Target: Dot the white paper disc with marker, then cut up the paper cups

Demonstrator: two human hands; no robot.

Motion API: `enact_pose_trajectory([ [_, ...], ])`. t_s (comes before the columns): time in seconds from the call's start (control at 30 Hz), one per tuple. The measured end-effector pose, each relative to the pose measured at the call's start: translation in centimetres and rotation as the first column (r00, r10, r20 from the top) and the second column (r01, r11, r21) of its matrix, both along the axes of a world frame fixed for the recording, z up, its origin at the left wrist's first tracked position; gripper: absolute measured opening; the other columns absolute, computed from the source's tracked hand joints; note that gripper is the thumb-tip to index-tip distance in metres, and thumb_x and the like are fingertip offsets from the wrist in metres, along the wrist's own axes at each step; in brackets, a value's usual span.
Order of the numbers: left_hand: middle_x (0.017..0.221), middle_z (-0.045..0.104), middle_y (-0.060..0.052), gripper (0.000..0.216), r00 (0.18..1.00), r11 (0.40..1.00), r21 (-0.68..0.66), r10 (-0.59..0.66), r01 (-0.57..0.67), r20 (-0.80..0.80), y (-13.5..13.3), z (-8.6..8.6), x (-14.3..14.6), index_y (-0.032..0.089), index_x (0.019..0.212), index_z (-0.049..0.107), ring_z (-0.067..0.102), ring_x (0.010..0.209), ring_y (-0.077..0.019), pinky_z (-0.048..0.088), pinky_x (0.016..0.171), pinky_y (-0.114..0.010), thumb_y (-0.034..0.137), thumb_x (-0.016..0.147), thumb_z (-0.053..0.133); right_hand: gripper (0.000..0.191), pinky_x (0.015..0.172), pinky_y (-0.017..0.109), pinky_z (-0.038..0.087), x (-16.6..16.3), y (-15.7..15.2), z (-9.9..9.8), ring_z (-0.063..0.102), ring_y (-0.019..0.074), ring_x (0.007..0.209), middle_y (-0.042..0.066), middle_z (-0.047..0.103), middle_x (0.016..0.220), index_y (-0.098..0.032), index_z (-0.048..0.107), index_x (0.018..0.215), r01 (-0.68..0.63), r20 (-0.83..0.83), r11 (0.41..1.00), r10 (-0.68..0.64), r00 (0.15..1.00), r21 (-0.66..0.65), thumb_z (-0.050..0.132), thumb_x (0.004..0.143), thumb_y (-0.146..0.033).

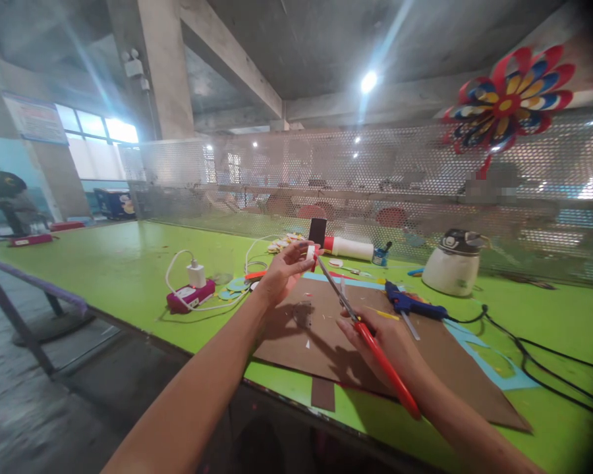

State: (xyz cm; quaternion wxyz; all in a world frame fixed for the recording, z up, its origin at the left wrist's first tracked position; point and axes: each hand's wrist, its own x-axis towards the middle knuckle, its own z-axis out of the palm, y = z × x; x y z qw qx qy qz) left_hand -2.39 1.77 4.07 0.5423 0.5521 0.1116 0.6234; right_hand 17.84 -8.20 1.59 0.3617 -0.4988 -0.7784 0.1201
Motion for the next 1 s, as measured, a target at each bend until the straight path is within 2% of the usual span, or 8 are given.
enact_pose_trajectory([
  [0.2, 0.106, 0.071, -0.008, 0.037, 0.999, 0.999, -0.033, -0.023, 0.024, 0.023, -0.2, 0.1, 0.3, 0.018, 0.099, 0.069, 0.065, 0.110, -0.0280, 0.046, 0.094, -0.040, 0.015, 0.065, 0.084, 0.040, 0.068, 0.035, 0.045, 0.1, -0.1, 0.2, 0.069, 0.0284, 0.075, 0.011, 0.075, 0.082, -0.018, 0.070, 0.093, 0.021, 0.009, 1.000, -0.021, 1.000, -0.020, 0.046, 0.088, -0.050],
  [0.37, 0.101, 0.071, -0.007, 0.036, 0.999, 0.998, -0.055, -0.032, 0.034, 0.033, -0.2, 0.0, 0.3, 0.017, 0.098, 0.068, 0.068, 0.104, -0.0277, 0.047, 0.093, -0.041, 0.015, 0.065, 0.085, 0.040, 0.063, 0.033, 0.043, 0.2, 0.2, 0.2, 0.067, 0.0277, 0.069, 0.009, 0.074, 0.074, -0.019, 0.068, 0.083, 0.035, 0.035, 0.999, -0.035, 0.999, -0.001, 0.046, 0.087, -0.052],
  [0.77, 0.100, 0.070, -0.006, 0.040, 1.000, 0.997, -0.074, -0.019, 0.021, 0.021, -0.8, 0.2, 0.5, 0.016, 0.098, 0.064, 0.068, 0.106, -0.0286, 0.046, 0.098, -0.044, 0.017, 0.064, 0.086, 0.040, 0.062, 0.032, 0.044, 0.2, 0.5, -0.8, 0.069, 0.0268, 0.069, 0.007, 0.075, 0.073, -0.020, 0.071, 0.087, 0.040, -0.031, 0.997, -0.038, 0.999, 0.070, 0.048, 0.087, -0.053],
  [1.0, 0.099, 0.068, -0.005, 0.041, 1.000, 0.997, -0.080, -0.003, 0.005, 0.031, -0.8, 0.1, 0.7, 0.016, 0.097, 0.061, 0.069, 0.104, -0.0267, 0.047, 0.098, -0.044, 0.017, 0.064, 0.087, 0.042, 0.060, 0.031, 0.043, 0.2, 0.4, -0.3, 0.068, 0.0262, 0.066, 0.008, 0.074, 0.070, -0.019, 0.070, 0.083, 0.062, 0.011, 0.997, -0.063, 0.998, 0.051, 0.046, 0.086, -0.054],
])
